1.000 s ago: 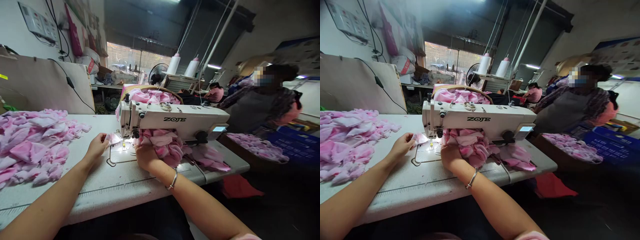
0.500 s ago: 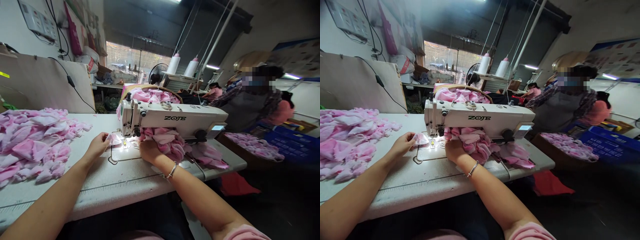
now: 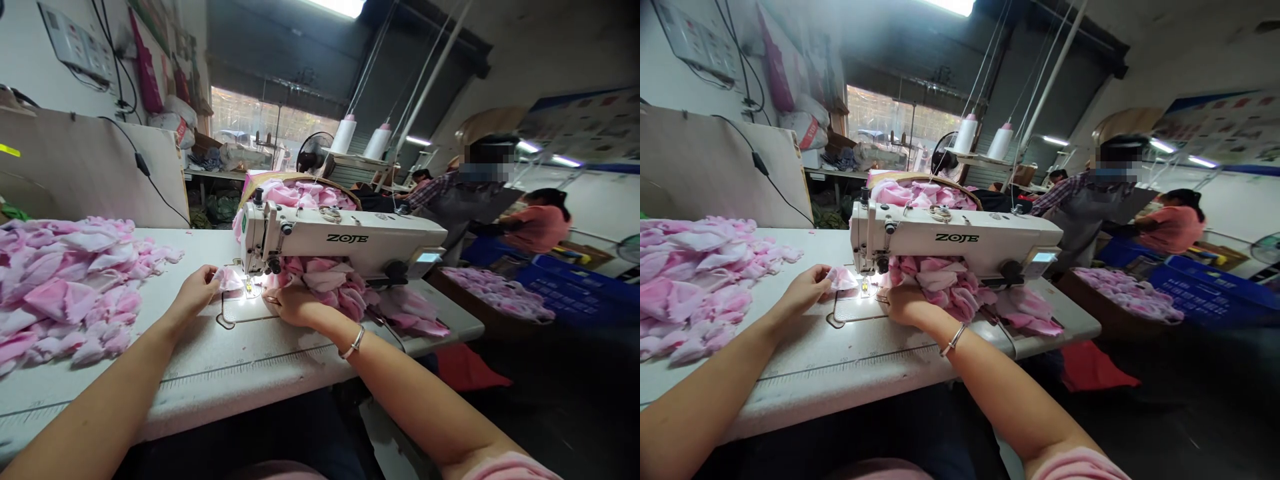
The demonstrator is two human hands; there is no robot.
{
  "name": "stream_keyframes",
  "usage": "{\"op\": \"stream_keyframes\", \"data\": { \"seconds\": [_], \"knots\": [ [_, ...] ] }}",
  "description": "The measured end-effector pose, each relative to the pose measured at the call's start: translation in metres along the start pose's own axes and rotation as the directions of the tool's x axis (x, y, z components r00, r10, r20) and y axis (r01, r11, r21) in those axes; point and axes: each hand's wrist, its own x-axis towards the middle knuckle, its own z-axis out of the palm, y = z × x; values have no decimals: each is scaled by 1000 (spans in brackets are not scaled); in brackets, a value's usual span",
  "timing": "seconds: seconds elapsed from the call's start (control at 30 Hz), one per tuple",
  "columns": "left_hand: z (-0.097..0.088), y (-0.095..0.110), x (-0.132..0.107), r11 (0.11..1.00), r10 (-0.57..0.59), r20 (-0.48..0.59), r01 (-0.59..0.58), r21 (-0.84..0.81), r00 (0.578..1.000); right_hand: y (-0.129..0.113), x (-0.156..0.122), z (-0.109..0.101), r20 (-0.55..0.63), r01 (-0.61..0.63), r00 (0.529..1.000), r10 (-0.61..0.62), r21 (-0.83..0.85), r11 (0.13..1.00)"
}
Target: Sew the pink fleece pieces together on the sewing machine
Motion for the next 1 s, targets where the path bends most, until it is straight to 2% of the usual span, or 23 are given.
{"op": "stream_keyframes", "data": {
  "seconds": [0.2,0.3,0.33,0.4,0.47,0.53,0.63,0.77,0.87,0.93,1.0],
  "knots": [
    [0,-2,2,1000,-18,15,18,-1,1000,-13,-18,-7,-59,147,989,-139,175,974],
    [0,-2,2,999,-43,40,44,-11,998,-23,-33,-7,-125,256,966,-228,307,917],
    [0,-1,2,998,-55,48,55,-15,997,-27,-37,-5,-153,303,953,-263,404,863],
    [-1,0,1,996,-80,64,81,-22,995,-31,-43,0,-212,361,931,-296,635,683],
    [-2,1,0,993,-107,76,110,-33,991,-33,-46,7,-240,346,934,-266,796,497],
    [-4,2,0,989,-137,83,141,-46,987,-33,-45,15,-234,300,952,-198,848,437],
    [-7,3,0,982,-170,90,176,-71,981,-29,-42,21,-248,276,961,-122,831,484],
    [-9,6,0,972,-188,105,201,-121,976,-24,-45,20,-326,344,935,-141,735,584],
    [-8,9,-3,959,-186,154,214,-185,970,-24,-47,16,-336,353,924,-181,571,741],
    [-7,11,-5,945,-184,206,231,-233,961,-26,-46,14,-323,303,930,-178,397,866],
    [-6,13,-7,928,-185,259,256,-273,948,-29,-40,13,-322,231,936,-142,259,938]
  ]
}}
